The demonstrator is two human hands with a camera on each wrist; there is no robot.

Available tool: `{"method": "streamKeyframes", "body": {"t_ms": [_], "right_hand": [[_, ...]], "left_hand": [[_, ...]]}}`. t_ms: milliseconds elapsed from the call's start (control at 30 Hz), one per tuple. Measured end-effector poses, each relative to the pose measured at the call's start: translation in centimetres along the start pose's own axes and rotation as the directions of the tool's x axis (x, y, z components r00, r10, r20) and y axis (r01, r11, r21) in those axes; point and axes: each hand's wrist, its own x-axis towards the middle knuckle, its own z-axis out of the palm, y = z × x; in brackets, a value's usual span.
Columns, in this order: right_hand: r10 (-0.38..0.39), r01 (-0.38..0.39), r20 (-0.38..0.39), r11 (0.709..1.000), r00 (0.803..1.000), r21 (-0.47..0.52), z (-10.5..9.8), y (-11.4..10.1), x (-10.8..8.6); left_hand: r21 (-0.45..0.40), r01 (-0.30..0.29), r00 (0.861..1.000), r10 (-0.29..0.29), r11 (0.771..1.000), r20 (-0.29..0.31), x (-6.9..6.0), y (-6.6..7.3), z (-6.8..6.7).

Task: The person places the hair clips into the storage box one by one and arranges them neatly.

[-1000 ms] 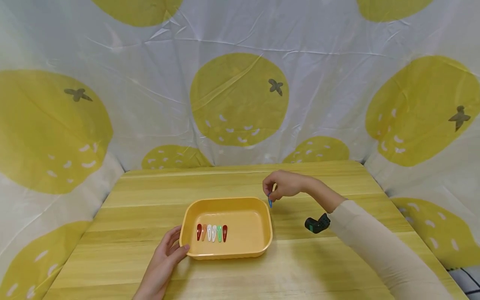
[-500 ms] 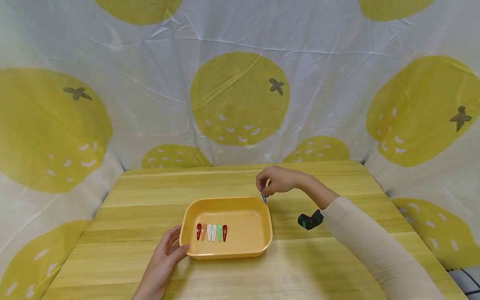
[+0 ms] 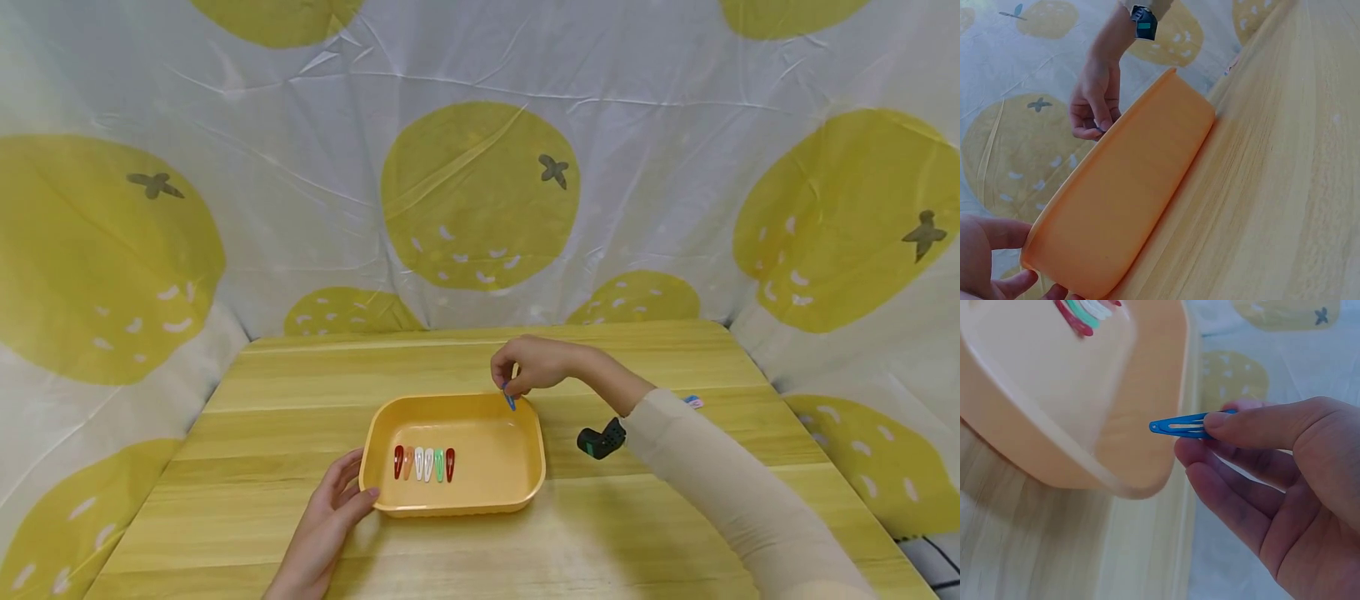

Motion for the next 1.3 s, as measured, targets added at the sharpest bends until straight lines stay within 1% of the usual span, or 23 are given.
{"method": "streamKeyframes", "body": {"t_ms": [200,433,767,867,1100,1300], "right_hand": [[-0.007,0.007,0.014,1.000,1.000,-0.018,0.3,-0.6,1.3],[-0.005,0.005,0.043,1.000,0.999,-0.013,1.3,-0.8,3.0],[-0.025,0.026,0.046,0.999,0.999,-0.025,2.4,-1.5,4.4],[-0.025,0.026,0.046,1.000,0.999,-0.013,2.7,-1.5,4.9],[-0.041,0.037,0.053,0.997,0.998,0.062,3.8,-1.5,6.1],[-0.082,0.076,0.084,0.995,0.993,0.065,5.0,-1.3,7.2]], "left_hand": [[0.004,0.004,1.000,-0.003,1.000,-0.002,0.0,0.1,0.0],[0.003,0.009,1.000,-0.009,1.000,-0.005,0.1,0.0,-0.1],[0.003,0.006,1.000,-0.006,1.000,-0.006,-0.1,0.0,0.0],[0.002,0.004,1.000,-0.004,1.000,-0.008,-0.1,0.0,0.0],[0.000,0.003,1.000,-0.003,1.000,-0.006,0.0,0.1,0.1],[0.002,0.008,1.000,-0.008,1.000,-0.003,0.0,0.1,0.0]]}}
